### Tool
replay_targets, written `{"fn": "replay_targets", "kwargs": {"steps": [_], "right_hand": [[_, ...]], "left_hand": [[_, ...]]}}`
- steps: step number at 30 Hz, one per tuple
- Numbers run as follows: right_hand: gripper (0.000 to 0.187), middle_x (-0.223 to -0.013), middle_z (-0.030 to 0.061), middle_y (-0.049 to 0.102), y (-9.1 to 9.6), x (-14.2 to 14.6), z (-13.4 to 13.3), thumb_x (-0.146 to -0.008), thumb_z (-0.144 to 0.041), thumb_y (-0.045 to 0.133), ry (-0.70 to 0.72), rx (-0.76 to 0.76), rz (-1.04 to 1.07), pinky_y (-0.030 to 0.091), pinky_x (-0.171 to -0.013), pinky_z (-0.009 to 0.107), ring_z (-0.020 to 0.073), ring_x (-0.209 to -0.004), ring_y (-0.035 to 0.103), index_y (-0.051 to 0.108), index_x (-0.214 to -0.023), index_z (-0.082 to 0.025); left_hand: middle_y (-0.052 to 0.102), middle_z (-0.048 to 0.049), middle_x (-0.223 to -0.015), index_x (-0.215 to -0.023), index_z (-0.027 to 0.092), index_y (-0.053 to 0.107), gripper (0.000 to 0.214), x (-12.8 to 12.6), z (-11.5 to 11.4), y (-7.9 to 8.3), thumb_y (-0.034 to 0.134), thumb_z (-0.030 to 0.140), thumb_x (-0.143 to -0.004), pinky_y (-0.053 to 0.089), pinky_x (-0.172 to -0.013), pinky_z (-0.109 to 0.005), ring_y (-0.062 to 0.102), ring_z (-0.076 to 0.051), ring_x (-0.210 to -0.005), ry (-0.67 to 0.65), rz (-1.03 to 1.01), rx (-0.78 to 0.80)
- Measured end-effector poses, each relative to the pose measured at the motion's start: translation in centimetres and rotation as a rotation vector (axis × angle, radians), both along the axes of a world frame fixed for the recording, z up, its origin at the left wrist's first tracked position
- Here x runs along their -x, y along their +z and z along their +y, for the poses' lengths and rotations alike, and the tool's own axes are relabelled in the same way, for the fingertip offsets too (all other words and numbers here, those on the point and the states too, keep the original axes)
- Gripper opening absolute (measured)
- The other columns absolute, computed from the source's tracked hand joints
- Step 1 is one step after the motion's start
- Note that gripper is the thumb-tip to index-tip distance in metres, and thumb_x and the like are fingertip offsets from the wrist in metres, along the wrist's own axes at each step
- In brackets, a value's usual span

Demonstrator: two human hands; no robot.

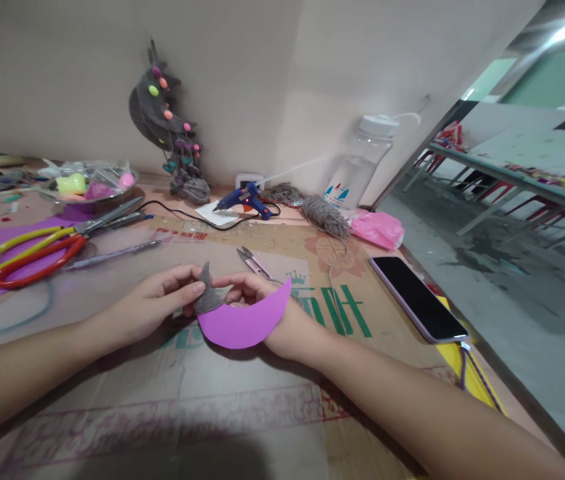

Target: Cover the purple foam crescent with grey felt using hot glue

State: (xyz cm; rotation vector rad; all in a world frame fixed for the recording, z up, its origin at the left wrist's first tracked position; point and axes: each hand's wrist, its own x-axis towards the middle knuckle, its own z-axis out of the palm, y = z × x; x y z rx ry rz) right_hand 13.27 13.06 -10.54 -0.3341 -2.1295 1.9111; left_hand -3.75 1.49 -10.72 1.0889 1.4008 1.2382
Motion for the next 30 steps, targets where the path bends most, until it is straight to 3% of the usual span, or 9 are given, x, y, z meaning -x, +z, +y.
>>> {"fn": "replay_targets", "kwargs": {"steps": [4,7,17,20,23,26,30], "right_hand": [[0.015,-0.077,0.0014,0.062,-0.3,0.4,0.2,-0.079,-0.027,0.062,-0.165,0.017,-0.084,0.043,-0.062,0.023,0.0085,-0.065,0.056,0.061,-0.087,-0.014],[0.015,-0.072,0.0004,0.062,-0.4,0.5,0.5,-0.077,-0.029,0.064,-0.198,-0.026,-0.085,0.042,-0.06,0.022,0.0084,-0.063,0.055,0.062,-0.076,-0.014],[0.021,-0.071,0.0005,0.061,-1.0,0.9,0.7,-0.075,-0.036,0.066,-0.262,0.022,-0.115,0.041,-0.054,0.021,0.0084,-0.058,0.053,0.06,-0.076,-0.015],[0.018,-0.079,0.0029,0.063,-0.5,0.7,0.7,-0.077,-0.027,0.062,-0.263,-0.002,-0.075,0.044,-0.058,0.023,0.0107,-0.064,0.056,0.061,-0.091,-0.017],[0.026,-0.075,-0.0005,0.059,-0.2,0.1,0.8,-0.08,-0.019,0.052,-0.334,0.073,0.054,0.044,-0.056,0.023,0.0102,-0.059,0.054,0.054,-0.105,-0.021],[0.016,-0.069,-0.0008,0.056,-0.1,-0.3,1.1,-0.087,-0.027,0.042,-0.308,0.13,0.129,0.042,-0.051,0.024,0.0104,-0.054,0.05,0.054,-0.093,-0.02],[0.033,-0.059,-0.0008,0.053,0.0,0.0,0.8,-0.082,-0.047,0.055,-0.239,-0.042,-0.048,0.034,-0.046,0.021,0.0077,-0.049,0.043,0.055,-0.071,-0.016]], "left_hand": [[0.044,0.0045,-0.063,-0.081,0.017,0.05,0.022,0.0,0.0,-0.1,0.05,0.038,-0.085,0.029,-0.049,-0.02,0.038,-0.009,-0.056,0.0,0.007,0.007],[0.044,0.0045,-0.063,-0.083,0.017,0.051,0.022,0.2,0.0,-0.2,0.049,0.039,-0.086,0.029,-0.049,-0.02,0.038,-0.009,-0.055,-0.019,0.007,0.018],[0.047,0.0041,-0.062,-0.079,0.016,0.052,0.024,0.1,0.1,-0.2,0.054,0.04,-0.083,0.03,-0.05,-0.021,0.04,-0.009,-0.054,-0.031,-0.037,0.009],[0.048,0.0046,-0.059,-0.077,0.017,0.049,0.022,0.1,0.1,-0.1,0.055,0.038,-0.083,0.03,-0.051,-0.021,0.041,-0.009,-0.053,0.02,-0.107,0.033],[0.05,0.0049,-0.057,-0.073,0.018,0.047,0.021,0.3,0.3,0.1,0.054,0.034,-0.084,0.033,-0.054,-0.021,0.043,-0.008,-0.053,0.113,-0.177,0.022],[0.051,0.0048,-0.058,-0.071,0.017,0.048,0.02,0.5,0.5,0.2,0.054,0.032,-0.084,0.036,-0.057,-0.021,0.044,-0.009,-0.054,0.175,-0.217,-0.029],[0.051,0.0049,-0.059,-0.072,0.017,0.049,0.02,0.5,0.6,0.2,0.056,0.033,-0.083,0.037,-0.057,-0.021,0.045,-0.009,-0.055,0.189,-0.228,-0.039]]}}
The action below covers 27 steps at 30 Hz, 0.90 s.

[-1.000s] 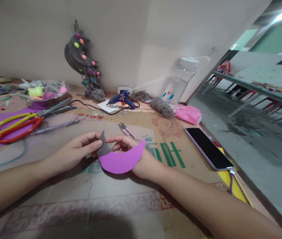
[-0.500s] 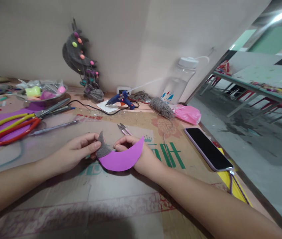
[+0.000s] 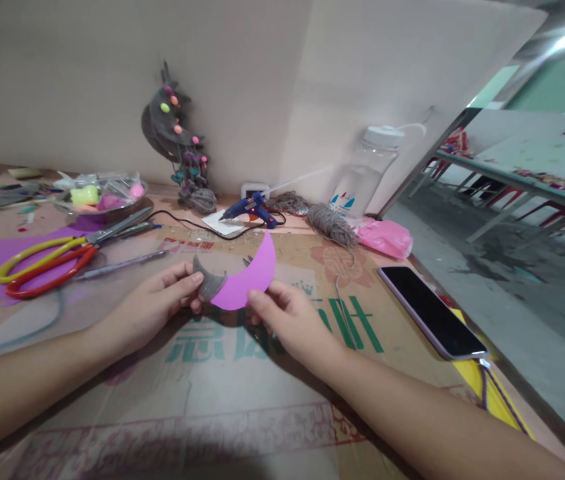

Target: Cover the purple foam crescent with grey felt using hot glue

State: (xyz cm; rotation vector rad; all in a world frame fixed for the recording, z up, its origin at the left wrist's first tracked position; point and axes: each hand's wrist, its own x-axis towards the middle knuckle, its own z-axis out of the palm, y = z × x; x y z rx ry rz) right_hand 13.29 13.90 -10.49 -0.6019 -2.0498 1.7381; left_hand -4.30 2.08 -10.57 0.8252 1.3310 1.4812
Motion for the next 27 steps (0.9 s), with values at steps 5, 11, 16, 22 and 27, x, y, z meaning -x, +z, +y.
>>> {"fn": "replay_targets", "kwargs": {"steps": [5,11,16,22,27], "right_hand": [[0.041,-0.052,-0.0005,0.054,0.16,0.31,-0.46,-0.077,-0.054,0.056,-0.02,0.036,-0.157,0.034,-0.043,0.02,0.0077,-0.044,0.044,0.055,-0.064,-0.015],[0.041,-0.053,0.0001,0.053,0.22,0.11,-0.53,-0.079,-0.052,0.054,-0.023,-0.063,-0.147,0.034,-0.043,0.021,0.0083,-0.045,0.044,0.052,-0.059,-0.017],[0.038,-0.054,-0.0004,0.053,0.54,0.2,-0.89,-0.08,-0.05,0.054,0.027,-0.088,-0.131,0.034,-0.042,0.021,0.0084,-0.046,0.045,0.053,-0.062,-0.017],[0.041,-0.053,-0.0009,0.051,0.19,0.21,-0.68,-0.082,-0.051,0.05,0.032,-0.105,-0.146,0.033,-0.043,0.021,0.0079,-0.045,0.043,0.052,-0.06,-0.017],[0.043,-0.054,0.0003,0.051,0.15,0.26,-0.58,-0.082,-0.054,0.049,-0.014,-0.145,-0.157,0.033,-0.044,0.022,0.009,-0.046,0.042,0.052,-0.06,-0.017]], "left_hand": [[0.053,0.0024,-0.064,-0.075,0.017,0.053,0.023,-0.17,-0.28,-0.19,0.053,0.037,-0.084,0.037,-0.057,-0.021,0.048,-0.01,-0.059,-0.047,0.178,-0.008],[0.053,0.002,-0.065,-0.073,0.017,0.056,0.026,-0.15,-0.46,-0.03,0.057,0.041,-0.08,0.036,-0.055,-0.022,0.048,-0.012,-0.06,-0.064,0.343,0.068],[0.047,0.0039,-0.061,-0.068,0.016,0.051,0.025,-0.33,-0.47,-0.01,0.057,0.038,-0.08,0.031,-0.051,-0.022,0.042,-0.01,-0.053,-0.091,0.321,0.101],[0.056,0.0015,-0.076,-0.085,0.018,0.058,0.008,-0.32,-0.17,-0.29,0.052,0.016,-0.079,0.037,-0.061,-0.022,0.049,-0.011,-0.065,-0.141,0.272,-0.028],[0.055,0.0007,-0.071,-0.083,0.016,0.059,0.011,-0.12,-0.07,-0.26,0.051,0.013,-0.077,0.039,-0.064,-0.024,0.05,-0.012,-0.067,-0.102,0.243,-0.027]]}}
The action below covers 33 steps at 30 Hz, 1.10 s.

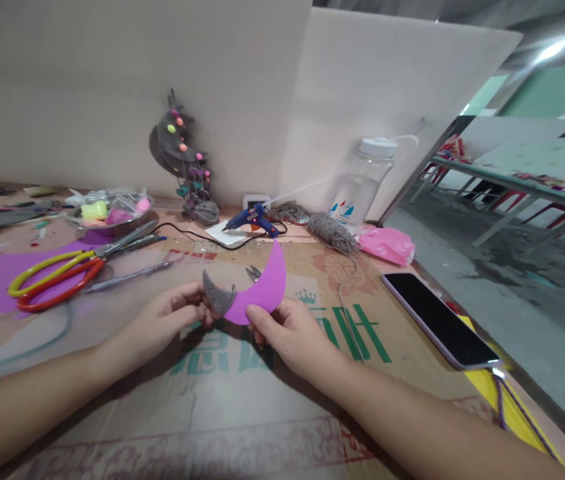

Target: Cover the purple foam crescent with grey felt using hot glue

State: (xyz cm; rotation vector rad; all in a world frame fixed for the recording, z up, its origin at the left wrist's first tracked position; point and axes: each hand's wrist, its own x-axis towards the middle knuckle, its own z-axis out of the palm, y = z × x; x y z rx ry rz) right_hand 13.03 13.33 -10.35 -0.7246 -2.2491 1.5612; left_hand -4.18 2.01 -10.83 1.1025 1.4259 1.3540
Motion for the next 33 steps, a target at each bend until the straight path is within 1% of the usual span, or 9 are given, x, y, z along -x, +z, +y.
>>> {"fn": "replay_targets", "kwargs": {"steps": [2,5,14,17,20,22,24,29,33], "right_hand": [[0.043,-0.053,0.0005,0.051,0.2,0.0,-0.1,-0.082,-0.054,0.048,-0.017,-0.026,-0.008,0.033,-0.045,0.023,0.0094,-0.047,0.042,0.051,-0.059,-0.017],[0.041,-0.054,0.0006,0.052,0.5,-0.1,-0.4,-0.083,-0.05,0.047,-0.027,-0.095,-0.031,0.034,-0.046,0.022,0.0097,-0.048,0.043,0.052,-0.06,-0.017],[0.04,-0.053,0.0003,0.052,0.8,-0.3,-0.6,-0.084,-0.045,0.043,-0.018,-0.208,-0.106,0.036,-0.049,0.022,0.0104,-0.049,0.046,0.052,-0.058,-0.017],[0.041,-0.052,0.0006,0.052,0.9,-0.2,-0.7,-0.085,-0.044,0.041,-0.029,-0.255,-0.121,0.035,-0.049,0.022,0.0109,-0.049,0.047,0.052,-0.057,-0.017],[0.038,-0.053,0.0002,0.053,1.0,-0.2,-0.8,-0.085,-0.041,0.042,-0.017,-0.301,-0.103,0.036,-0.05,0.022,0.0112,-0.051,0.047,0.052,-0.057,-0.017],[0.036,-0.053,-0.0006,0.051,1.0,-0.3,-0.8,-0.085,-0.038,0.041,0.001,-0.318,-0.079,0.035,-0.049,0.021,0.0108,-0.05,0.046,0.052,-0.058,-0.017],[0.036,-0.052,-0.0009,0.05,1.0,-0.3,-0.8,-0.086,-0.037,0.039,0.012,-0.321,-0.073,0.035,-0.048,0.021,0.0105,-0.049,0.045,0.053,-0.059,-0.017],[0.037,-0.054,0.0001,0.053,1.0,-0.3,-0.8,-0.086,-0.037,0.04,0.016,-0.344,-0.074,0.037,-0.05,0.021,0.0108,-0.05,0.048,0.053,-0.059,-0.017],[0.034,-0.056,0.0001,0.055,1.1,-0.3,-1.0,-0.087,-0.034,0.041,0.052,-0.317,-0.035,0.038,-0.052,0.021,0.0105,-0.052,0.049,0.053,-0.06,-0.017]], "left_hand": [[0.055,0.0004,-0.07,-0.083,0.016,0.058,0.013,0.0,-0.1,-0.1,0.053,0.027,-0.082,0.038,-0.061,-0.024,0.049,-0.012,-0.064,0.031,0.007,0.042],[0.054,0.0019,-0.067,-0.078,0.015,0.057,0.028,0.0,-0.2,-0.3,0.059,0.043,-0.079,0.036,-0.055,-0.022,0.047,-0.011,-0.059,0.052,0.053,0.12],[0.057,-0.0002,-0.067,-0.073,0.015,0.059,0.031,-0.1,-0.3,-0.7,0.044,0.037,-0.089,0.04,-0.059,-0.022,0.052,-0.012,-0.064,0.01,0.198,0.022],[0.061,-0.0025,-0.081,-0.104,0.018,0.057,0.026,0.1,-0.3,-0.7,0.044,0.036,-0.091,0.044,-0.064,-0.024,0.056,-0.013,-0.071,0.108,0.138,-0.065],[0.053,-0.0066,-0.118,-0.13,0.027,0.041,0.049,0.5,-0.4,-0.6,0.058,0.032,-0.084,0.046,-0.082,-0.03,0.054,-0.017,-0.101,0.202,0.297,-0.224],[0.047,-0.0054,-0.128,-0.124,0.03,0.05,0.042,0.6,-0.6,-0.4,0.06,0.03,-0.083,0.041,-0.094,-0.034,0.047,-0.019,-0.115,0.161,0.527,-0.249],[0.051,-0.0045,-0.121,-0.113,0.029,0.06,0.029,0.5,-0.7,-0.3,0.059,0.029,-0.084,0.038,-0.097,-0.037,0.047,-0.02,-0.115,0.103,0.678,-0.215],[0.059,-0.0024,-0.094,-0.092,0.024,0.067,0.018,0.1,-0.8,0.0,0.066,0.035,-0.078,0.042,-0.087,-0.036,0.053,-0.02,-0.097,0.096,0.779,-0.159],[0.059,-0.0015,-0.087,-0.083,0.025,0.07,0.014,0.1,-0.8,0.0,0.058,0.034,-0.084,0.042,-0.082,-0.034,0.053,-0.018,-0.091,0.072,0.824,-0.171]]}}
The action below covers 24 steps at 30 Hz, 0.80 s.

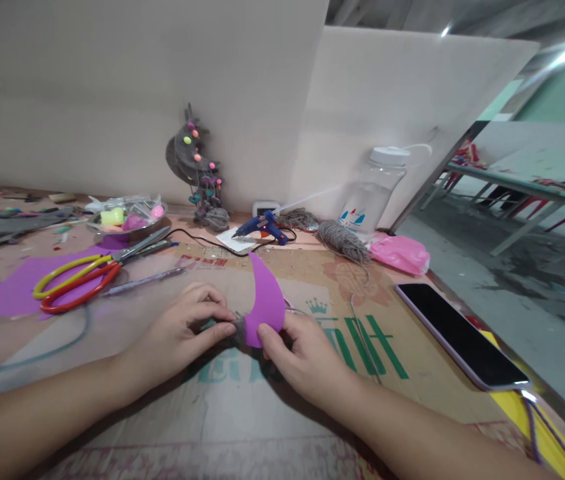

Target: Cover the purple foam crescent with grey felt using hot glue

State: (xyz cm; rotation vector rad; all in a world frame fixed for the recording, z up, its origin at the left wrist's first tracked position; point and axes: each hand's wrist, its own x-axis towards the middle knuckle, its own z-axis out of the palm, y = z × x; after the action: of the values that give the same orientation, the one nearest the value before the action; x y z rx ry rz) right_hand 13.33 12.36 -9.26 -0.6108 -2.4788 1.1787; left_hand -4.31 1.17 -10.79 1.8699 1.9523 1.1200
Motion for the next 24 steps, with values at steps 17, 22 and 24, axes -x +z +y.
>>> {"fn": "replay_targets", "kwargs": {"steps": [17,22,24], "right_hand": [[0.045,-0.054,0.0041,0.059,-0.32,0.22,0.56,-0.085,-0.046,0.044,-0.077,0.262,-0.071,0.034,-0.049,0.022,0.0095,-0.048,0.045,0.061,-0.058,-0.014],[0.044,-0.057,0.0048,0.061,-0.5,0.08,0.6,-0.087,-0.044,0.044,-0.063,0.205,-0.091,0.037,-0.052,0.022,0.0104,-0.051,0.047,0.062,-0.061,-0.014],[0.044,-0.057,0.0044,0.061,-0.45,0.11,0.57,-0.087,-0.043,0.043,-0.061,0.196,-0.089,0.037,-0.051,0.022,0.0104,-0.051,0.047,0.062,-0.06,-0.014]], "left_hand": [[0.057,-0.0043,-0.104,-0.098,0.026,0.067,0.018,0.41,0.19,0.09,0.054,0.031,-0.087,0.04,-0.092,-0.037,0.051,-0.02,-0.105,0.046,-0.054,-0.078],[0.059,-0.0038,-0.102,-0.095,0.029,0.07,0.018,0.35,0.12,0.11,0.06,0.036,-0.083,0.041,-0.091,-0.04,0.052,-0.021,-0.104,0.037,-0.026,-0.051],[0.059,-0.0037,-0.1,-0.094,0.029,0.07,0.017,0.38,0.09,0.06,0.06,0.035,-0.083,0.042,-0.09,-0.04,0.053,-0.021,-0.102,0.035,-0.03,-0.064]]}}
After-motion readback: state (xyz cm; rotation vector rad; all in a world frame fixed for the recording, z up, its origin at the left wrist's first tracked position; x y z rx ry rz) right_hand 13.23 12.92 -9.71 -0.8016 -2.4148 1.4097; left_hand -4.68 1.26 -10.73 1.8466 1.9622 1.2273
